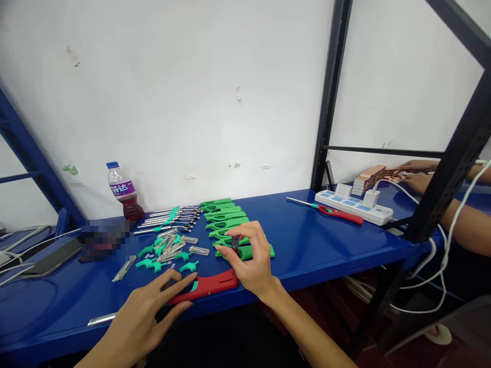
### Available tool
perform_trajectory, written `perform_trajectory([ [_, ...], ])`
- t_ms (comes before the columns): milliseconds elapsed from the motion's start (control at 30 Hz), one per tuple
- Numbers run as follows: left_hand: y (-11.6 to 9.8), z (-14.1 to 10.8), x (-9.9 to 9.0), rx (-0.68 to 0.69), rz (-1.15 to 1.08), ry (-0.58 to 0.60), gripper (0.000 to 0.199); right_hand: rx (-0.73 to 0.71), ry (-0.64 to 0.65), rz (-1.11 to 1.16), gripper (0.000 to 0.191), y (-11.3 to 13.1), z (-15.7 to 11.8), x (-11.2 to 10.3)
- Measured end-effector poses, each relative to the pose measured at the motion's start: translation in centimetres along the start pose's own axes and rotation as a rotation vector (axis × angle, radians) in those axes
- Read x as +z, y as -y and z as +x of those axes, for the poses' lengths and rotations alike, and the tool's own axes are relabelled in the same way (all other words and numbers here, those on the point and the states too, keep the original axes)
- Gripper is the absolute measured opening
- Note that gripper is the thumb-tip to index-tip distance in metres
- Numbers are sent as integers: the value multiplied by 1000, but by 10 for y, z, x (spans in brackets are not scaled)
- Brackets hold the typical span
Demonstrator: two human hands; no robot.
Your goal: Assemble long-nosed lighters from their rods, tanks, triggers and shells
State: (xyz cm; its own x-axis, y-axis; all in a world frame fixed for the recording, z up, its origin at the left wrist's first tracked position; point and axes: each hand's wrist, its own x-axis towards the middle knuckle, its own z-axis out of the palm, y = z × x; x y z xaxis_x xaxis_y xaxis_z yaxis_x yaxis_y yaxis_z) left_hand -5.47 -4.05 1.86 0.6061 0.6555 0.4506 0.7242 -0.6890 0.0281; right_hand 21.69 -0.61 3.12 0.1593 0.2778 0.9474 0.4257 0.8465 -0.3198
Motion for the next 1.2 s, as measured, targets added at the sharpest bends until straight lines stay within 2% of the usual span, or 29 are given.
perform_trajectory([
  [567, -1, -1, -1, 0, 4, -18, 39, -31, -32, -51, 29, 4, -5, 2],
  [833, 0, -1, 1, 3, 12, -5, 40, 16, 68, -24, 31, 8, -6, 0],
  [1200, -1, -1, 1, 3, 9, -12, 39, 70, 120, -9, 37, 10, -5, -2],
])
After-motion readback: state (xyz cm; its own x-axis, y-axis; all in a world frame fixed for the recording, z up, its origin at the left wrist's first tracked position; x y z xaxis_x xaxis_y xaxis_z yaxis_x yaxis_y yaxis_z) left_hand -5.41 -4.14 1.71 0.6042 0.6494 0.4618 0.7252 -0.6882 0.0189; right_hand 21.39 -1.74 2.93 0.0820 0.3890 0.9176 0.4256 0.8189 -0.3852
